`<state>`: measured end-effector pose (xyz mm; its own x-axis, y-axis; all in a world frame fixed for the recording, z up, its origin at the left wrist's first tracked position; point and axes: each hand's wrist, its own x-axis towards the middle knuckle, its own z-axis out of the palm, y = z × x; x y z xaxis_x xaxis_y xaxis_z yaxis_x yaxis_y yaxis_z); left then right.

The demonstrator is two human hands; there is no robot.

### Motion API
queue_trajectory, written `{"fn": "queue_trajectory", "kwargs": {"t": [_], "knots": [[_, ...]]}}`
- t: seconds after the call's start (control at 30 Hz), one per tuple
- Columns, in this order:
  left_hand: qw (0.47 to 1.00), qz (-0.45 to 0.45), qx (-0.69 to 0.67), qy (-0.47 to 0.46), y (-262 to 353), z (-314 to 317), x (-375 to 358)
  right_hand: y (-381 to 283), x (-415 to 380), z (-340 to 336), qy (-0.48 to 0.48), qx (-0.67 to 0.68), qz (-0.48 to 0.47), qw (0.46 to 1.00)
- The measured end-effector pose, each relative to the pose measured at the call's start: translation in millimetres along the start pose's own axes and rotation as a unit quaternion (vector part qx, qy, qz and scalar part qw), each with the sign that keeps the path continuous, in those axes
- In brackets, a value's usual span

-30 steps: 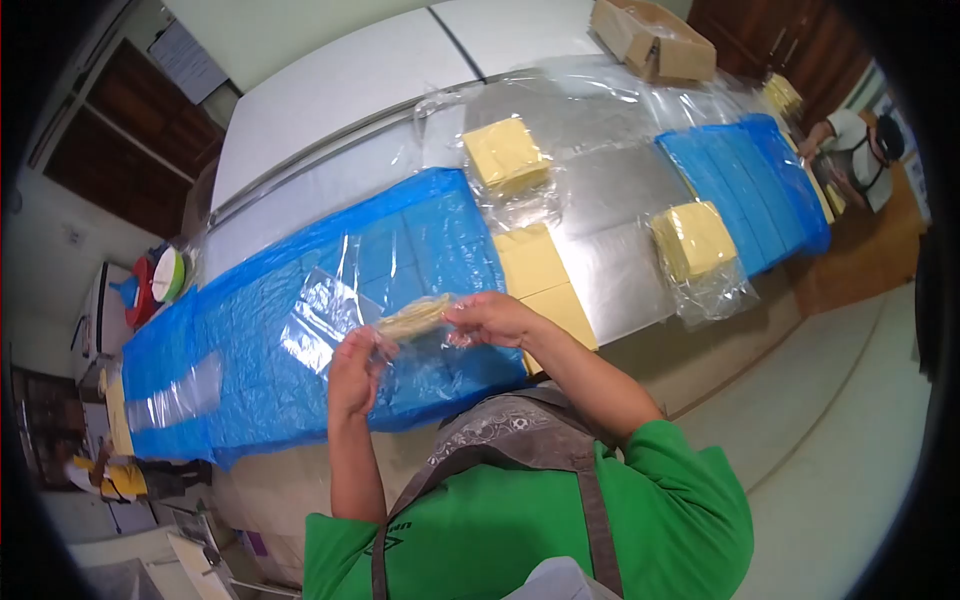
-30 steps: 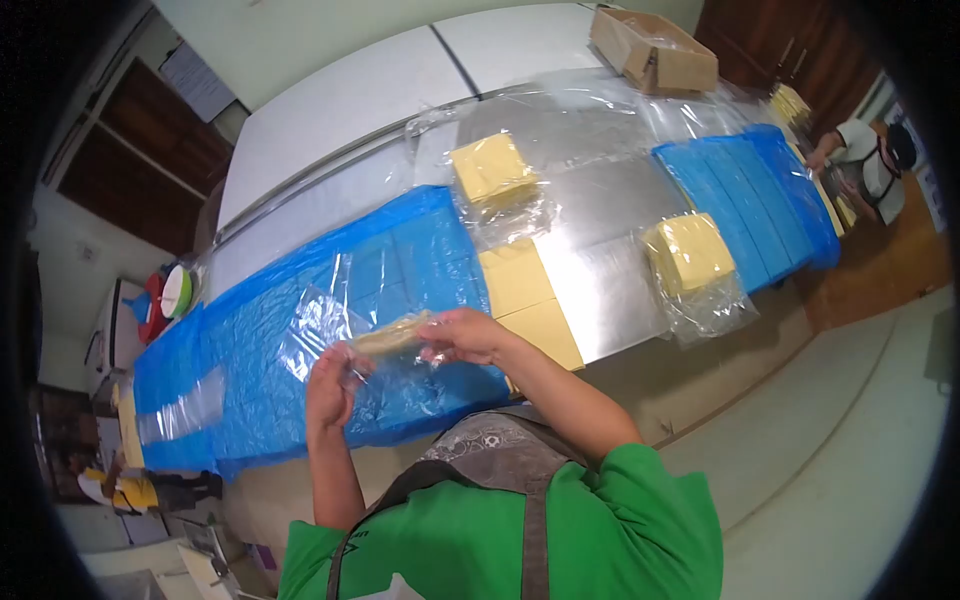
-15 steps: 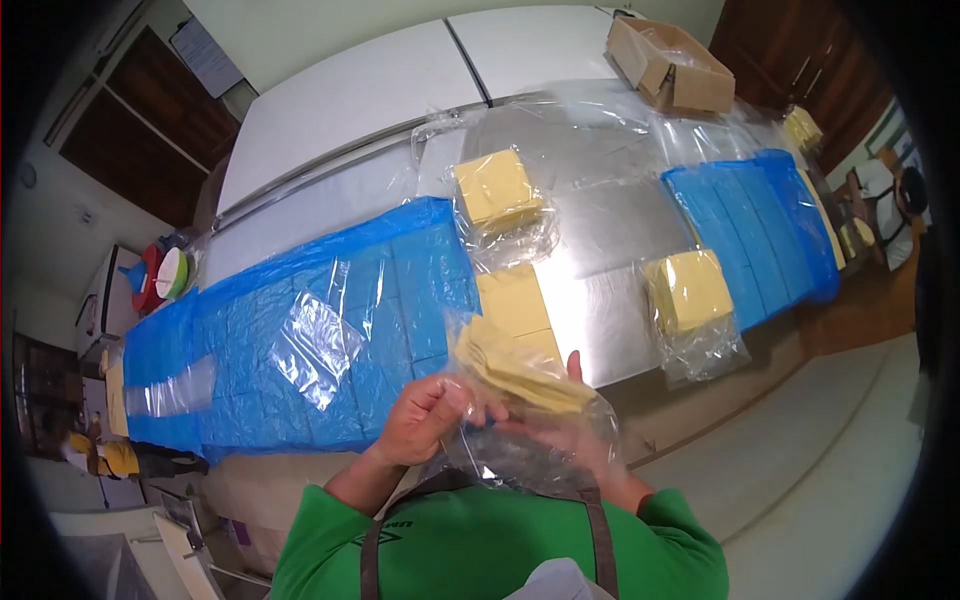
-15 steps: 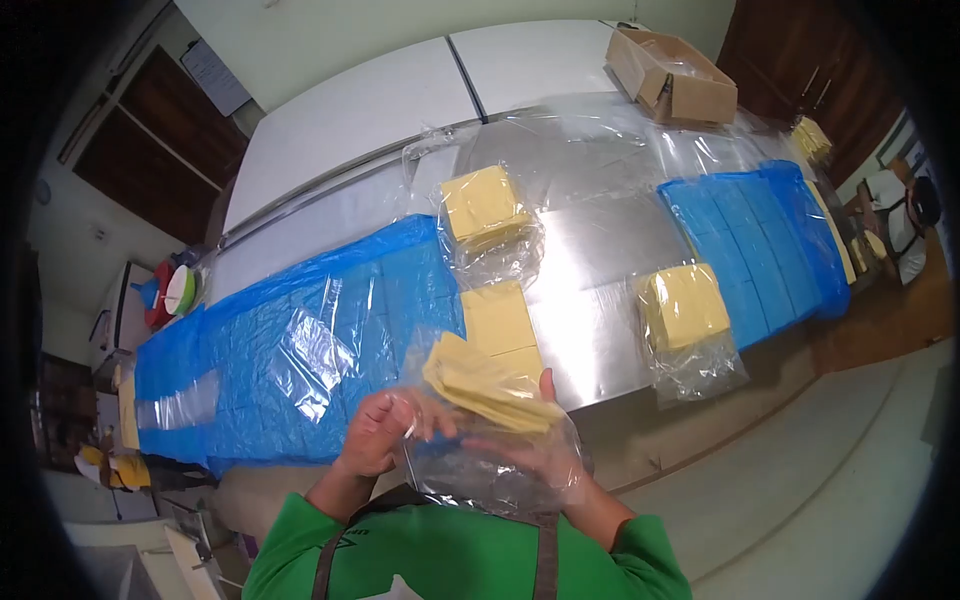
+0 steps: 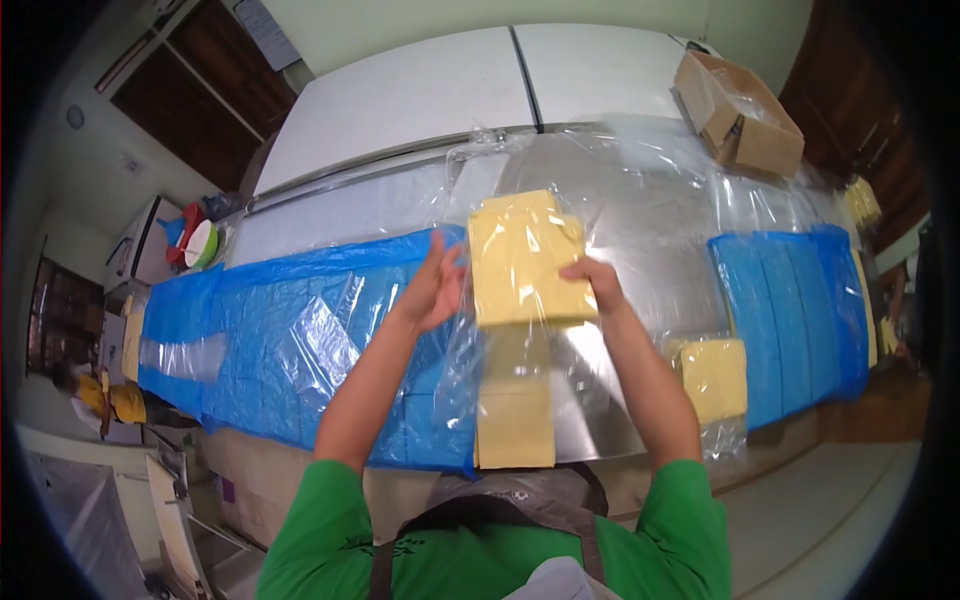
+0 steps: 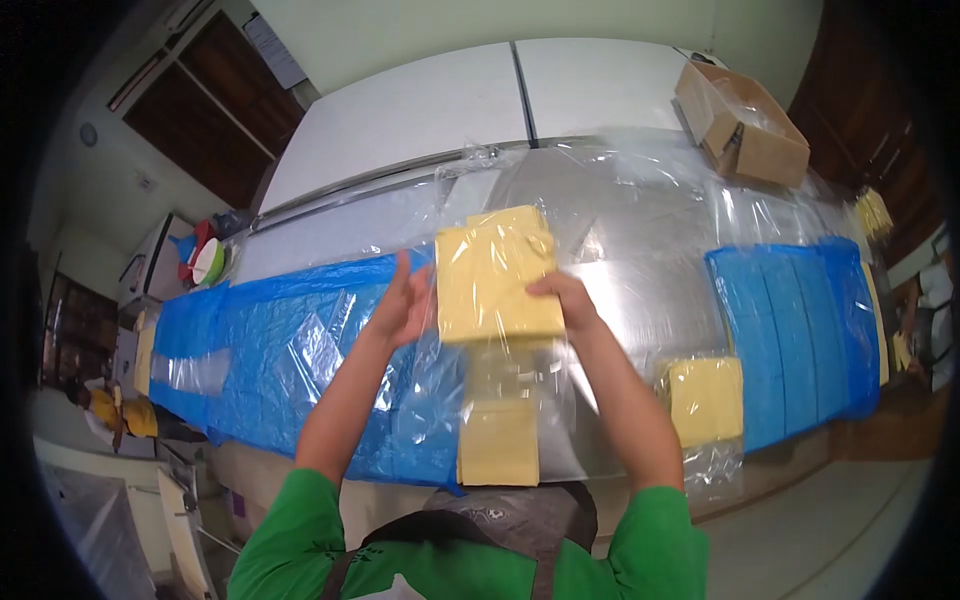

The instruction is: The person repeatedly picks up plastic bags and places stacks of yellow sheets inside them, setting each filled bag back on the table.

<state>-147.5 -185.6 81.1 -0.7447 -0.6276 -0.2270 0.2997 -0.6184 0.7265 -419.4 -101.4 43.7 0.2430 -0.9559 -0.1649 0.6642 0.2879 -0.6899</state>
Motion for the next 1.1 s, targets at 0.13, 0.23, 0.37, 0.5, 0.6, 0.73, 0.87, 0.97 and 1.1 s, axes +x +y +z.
{"fn": "queue_trajectory", "kwargs": {"t": [0.13,0.23,0.37,0.5,0.6,0.73,0.87,0.97,1.1], "knots": [[0.938,0.134,0.302,0.106,10.7,-2.4,78.8,-47.7,69.9,0.0,-0.023,-0.138,-0.028,0.99],[0.938,0.097,0.276,0.188,22.2,-7.1,102.9,-56.3,102.3,-11.9,0.067,-0.254,-0.025,0.964],[0.799,0.104,0.526,0.271,8.3,-45.4,124.7,-38.9,118.5,-36.0,0.13,-0.447,-0.043,0.884],[0.685,0.108,0.667,0.271,-2.4,-40.2,109.0,-20.4,97.0,-13.7,0.29,-0.688,-0.085,0.66],[0.758,0.128,0.595,0.233,-16.5,-52.9,111.9,-16.1,95.3,-16.5,0.286,-0.67,-0.08,0.681],[0.841,0.081,0.465,0.265,-25.2,-60.0,80.9,-8.8,115.6,-94.9,0.311,-0.677,-0.166,0.646],[0.718,0.035,0.659,0.221,-60.2,-61.2,-19.8,-2.9,125.0,-148.0,0.312,-0.797,-0.14,0.498],[0.613,0.039,0.743,0.265,-93.0,-82.8,-91.2,0.2,126.6,-145.1,0.314,-0.817,-0.128,0.465],[0.459,-0.033,0.808,0.367,-95.6,-119.2,-164.2,-1.1,124.4,-149.9,0.31,-0.819,-0.097,0.473]]}}
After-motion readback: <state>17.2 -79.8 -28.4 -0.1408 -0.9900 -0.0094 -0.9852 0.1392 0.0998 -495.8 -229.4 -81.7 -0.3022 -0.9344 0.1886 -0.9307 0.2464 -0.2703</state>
